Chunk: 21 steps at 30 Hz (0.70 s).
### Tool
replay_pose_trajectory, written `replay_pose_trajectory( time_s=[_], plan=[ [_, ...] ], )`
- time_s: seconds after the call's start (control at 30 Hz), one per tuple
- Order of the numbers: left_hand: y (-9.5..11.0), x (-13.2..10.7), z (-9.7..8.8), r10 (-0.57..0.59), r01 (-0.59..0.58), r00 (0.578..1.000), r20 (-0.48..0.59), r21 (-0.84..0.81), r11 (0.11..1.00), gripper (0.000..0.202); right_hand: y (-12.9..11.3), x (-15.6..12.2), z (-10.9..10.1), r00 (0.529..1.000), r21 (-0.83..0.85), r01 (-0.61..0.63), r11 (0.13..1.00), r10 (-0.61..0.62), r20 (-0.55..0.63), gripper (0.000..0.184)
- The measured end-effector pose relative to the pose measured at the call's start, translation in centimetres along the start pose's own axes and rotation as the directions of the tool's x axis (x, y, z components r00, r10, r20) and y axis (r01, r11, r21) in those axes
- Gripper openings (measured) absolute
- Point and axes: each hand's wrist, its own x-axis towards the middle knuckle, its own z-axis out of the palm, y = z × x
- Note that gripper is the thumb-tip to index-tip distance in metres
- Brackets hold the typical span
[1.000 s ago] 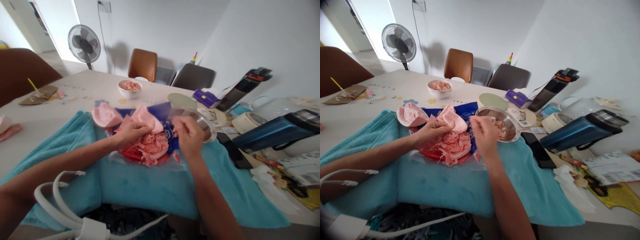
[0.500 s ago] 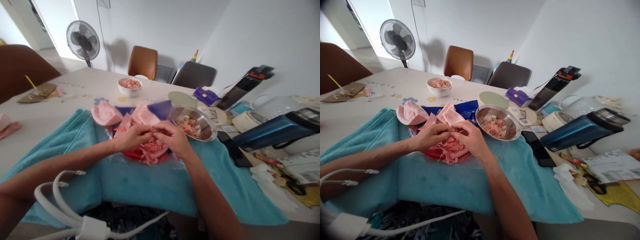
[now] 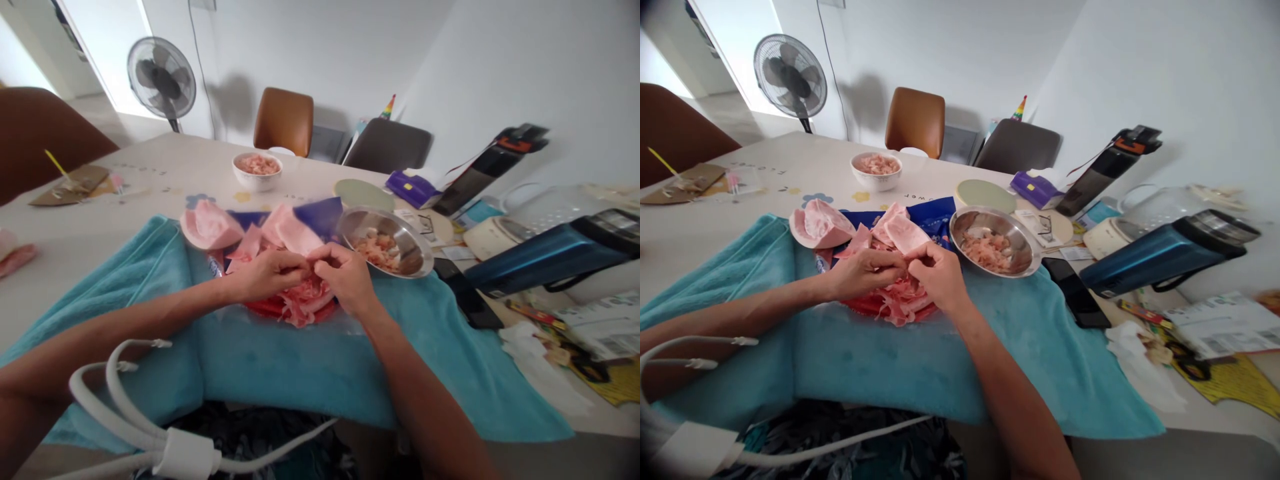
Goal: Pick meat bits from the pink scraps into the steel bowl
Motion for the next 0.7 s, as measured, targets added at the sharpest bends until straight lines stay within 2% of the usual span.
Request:
replay_pose_trajectory(
  time_s=[0.1,0.2,0.47,0.7],
  plan=[
    [-0.4,0.1,0.0,-0.024,0.024,1.0,0.006,-0.047,0.999,0.017,0.1,0.1,0.0,0.992,0.202,-0.121,0.972,0.113,0.049,0.007],
    [-0.8,0.2,-0.2,-0.03,0.032,0.999,0.021,-0.095,0.995,0.018,-0.1,0.1,-0.1,0.979,0.352,-0.194,0.916,0.158,0.129,0.014],
    [-0.6,0.2,-0.3,-0.071,0.072,0.997,0.011,-0.115,0.991,0.023,0.1,0.2,-0.3,0.957,0.428,-0.28,0.859,0.216,0.192,0.012],
    [-0.4,0.1,-0.3,-0.093,0.092,0.996,-0.005,-0.102,0.991,0.026,1.1,0.9,0.3,0.919,0.562,-0.391,0.728,0.282,0.274,0.013]
  ],
)
